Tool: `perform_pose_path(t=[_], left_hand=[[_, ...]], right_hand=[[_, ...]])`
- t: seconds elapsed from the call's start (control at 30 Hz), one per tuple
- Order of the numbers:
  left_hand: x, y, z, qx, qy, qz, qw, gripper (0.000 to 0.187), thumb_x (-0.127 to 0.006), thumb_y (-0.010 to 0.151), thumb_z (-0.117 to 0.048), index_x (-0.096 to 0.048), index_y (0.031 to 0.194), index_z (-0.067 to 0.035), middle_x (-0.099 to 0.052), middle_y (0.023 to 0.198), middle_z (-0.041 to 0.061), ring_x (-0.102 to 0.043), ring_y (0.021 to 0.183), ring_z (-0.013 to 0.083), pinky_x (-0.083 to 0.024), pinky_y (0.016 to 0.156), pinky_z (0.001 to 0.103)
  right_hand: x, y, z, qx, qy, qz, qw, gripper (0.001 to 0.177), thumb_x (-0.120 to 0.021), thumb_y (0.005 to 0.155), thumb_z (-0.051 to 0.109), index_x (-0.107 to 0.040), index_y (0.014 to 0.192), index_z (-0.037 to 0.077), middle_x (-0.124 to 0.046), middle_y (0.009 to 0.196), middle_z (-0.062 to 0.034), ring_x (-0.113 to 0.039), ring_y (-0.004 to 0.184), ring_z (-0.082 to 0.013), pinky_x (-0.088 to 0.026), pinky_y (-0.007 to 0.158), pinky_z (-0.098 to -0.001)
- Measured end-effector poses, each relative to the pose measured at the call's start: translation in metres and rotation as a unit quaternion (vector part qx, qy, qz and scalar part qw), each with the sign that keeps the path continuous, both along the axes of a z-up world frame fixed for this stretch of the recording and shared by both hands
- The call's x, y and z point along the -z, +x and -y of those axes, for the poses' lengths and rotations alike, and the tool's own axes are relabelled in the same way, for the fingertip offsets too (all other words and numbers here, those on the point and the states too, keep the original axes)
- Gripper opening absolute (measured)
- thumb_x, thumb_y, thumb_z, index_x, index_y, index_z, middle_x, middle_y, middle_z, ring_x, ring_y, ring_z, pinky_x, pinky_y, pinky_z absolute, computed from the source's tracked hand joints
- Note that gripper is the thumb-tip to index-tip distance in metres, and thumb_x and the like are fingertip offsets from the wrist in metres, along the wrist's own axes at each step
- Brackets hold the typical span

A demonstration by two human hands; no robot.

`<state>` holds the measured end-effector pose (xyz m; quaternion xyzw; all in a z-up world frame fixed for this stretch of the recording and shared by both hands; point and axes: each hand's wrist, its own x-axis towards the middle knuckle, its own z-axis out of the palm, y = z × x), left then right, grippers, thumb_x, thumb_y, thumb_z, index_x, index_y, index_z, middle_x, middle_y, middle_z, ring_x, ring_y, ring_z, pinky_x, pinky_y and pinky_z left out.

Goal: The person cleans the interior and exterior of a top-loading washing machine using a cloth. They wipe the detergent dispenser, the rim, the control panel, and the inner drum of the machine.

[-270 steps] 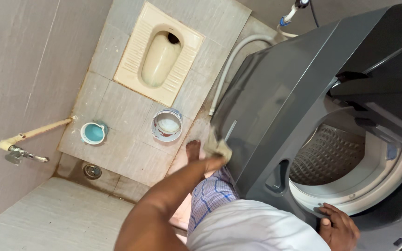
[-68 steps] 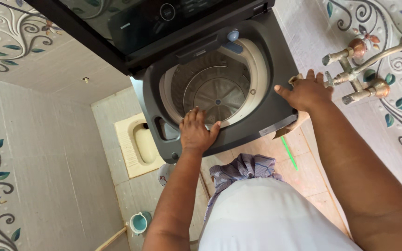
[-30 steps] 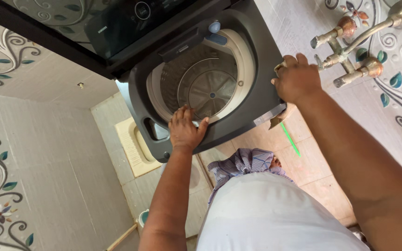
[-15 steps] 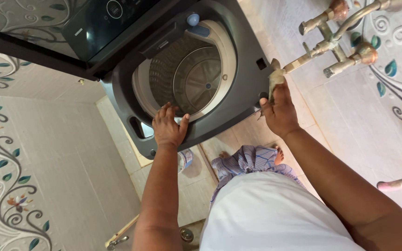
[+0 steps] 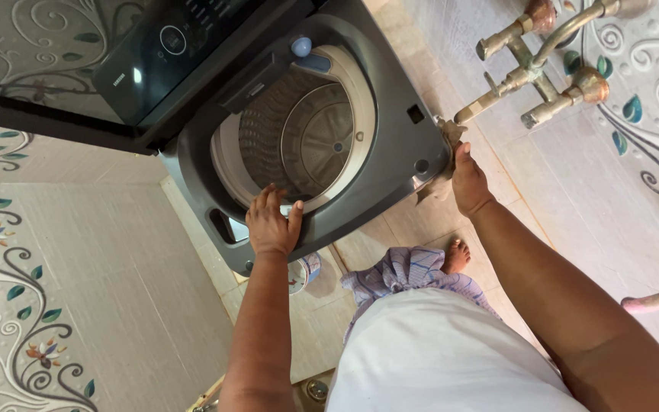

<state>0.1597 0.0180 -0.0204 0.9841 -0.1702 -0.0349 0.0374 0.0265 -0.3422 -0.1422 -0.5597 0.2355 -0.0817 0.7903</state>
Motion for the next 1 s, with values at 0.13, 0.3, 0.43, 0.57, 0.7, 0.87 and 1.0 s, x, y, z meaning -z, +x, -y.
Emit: perform_pose_path(t=[0.13,0.3,0.43,0.57,0.7,0.87,1.0], left_hand=[[-0.002,0.001,0.001,-0.005,0.000,-0.007,1.000,0.058,-0.052,0.096,-0.061,-0.067,0.129,-0.016,-0.054,0.149,0.008,-0.047,0.139,0.0323,-0.034,0.113,0.051],[-0.005,0.000,0.000,-0.003,-0.012,-0.002,1.000,0.057,-0.056,0.094,-0.060,-0.067,0.129,-0.015,-0.054,0.149,0.010,-0.047,0.139,0.0333,-0.035,0.111,0.051],[-0.009,0.000,0.002,-0.006,-0.024,-0.001,1.000,0.057,-0.059,0.092,-0.058,-0.067,0.127,-0.014,-0.055,0.149,0.010,-0.048,0.138,0.0341,-0.036,0.112,0.051],[-0.012,0.001,0.001,-0.005,-0.042,0.003,0.999,0.059,-0.060,0.091,-0.058,-0.068,0.127,-0.013,-0.055,0.147,0.012,-0.048,0.137,0.0364,-0.036,0.111,0.053],[-0.017,0.002,-0.001,-0.001,-0.057,-0.006,0.998,0.062,-0.059,0.091,-0.060,-0.067,0.128,-0.011,-0.055,0.147,0.015,-0.048,0.137,0.0373,-0.037,0.110,0.054],[-0.024,0.002,-0.005,0.017,-0.065,-0.008,0.998,0.069,-0.058,0.093,-0.062,-0.064,0.131,-0.005,-0.054,0.145,0.019,-0.046,0.137,0.0387,-0.034,0.110,0.055],[-0.022,0.008,-0.008,0.029,-0.065,-0.022,0.997,0.066,-0.057,0.093,-0.059,-0.064,0.129,-0.004,-0.053,0.148,0.019,-0.045,0.140,0.0382,-0.032,0.112,0.055]], right_hand=[[-0.017,0.009,0.008,-0.022,-0.082,0.083,0.993,0.087,-0.025,0.107,0.067,-0.043,0.153,-0.004,-0.049,0.156,-0.0144,-0.043,0.146,-0.0236,-0.027,0.124,-0.0333],[-0.050,0.048,0.021,-0.054,-0.200,0.062,0.976,0.087,-0.028,0.106,0.067,-0.049,0.150,-0.005,-0.055,0.152,-0.0167,-0.047,0.144,-0.0257,-0.033,0.121,-0.0338],[-0.069,0.086,0.032,-0.115,-0.170,0.109,0.973,0.089,-0.028,0.107,0.068,-0.040,0.154,-0.006,-0.045,0.160,-0.0171,-0.037,0.153,-0.0264,-0.024,0.125,-0.0342],[-0.054,0.095,0.037,-0.111,-0.169,0.026,0.979,0.093,-0.033,0.102,0.072,-0.042,0.152,-0.005,-0.047,0.157,-0.0170,-0.039,0.148,-0.0255,-0.028,0.120,-0.0335],[-0.022,0.084,0.042,-0.083,-0.138,-0.111,0.981,0.096,-0.035,0.098,0.075,-0.051,0.149,-0.005,-0.056,0.148,-0.0200,-0.052,0.137,-0.0285,-0.035,0.116,-0.0346],[-0.031,0.045,0.032,-0.074,-0.188,-0.091,0.975,0.095,-0.036,0.099,0.074,-0.042,0.151,-0.005,-0.048,0.155,-0.0164,-0.041,0.144,-0.0248,-0.031,0.117,-0.0336],[-0.059,0.023,0.019,-0.092,-0.254,-0.021,0.963,0.087,-0.032,0.104,0.067,-0.039,0.155,-0.004,-0.046,0.156,-0.0174,-0.039,0.146,-0.0266,-0.027,0.120,-0.0345]])
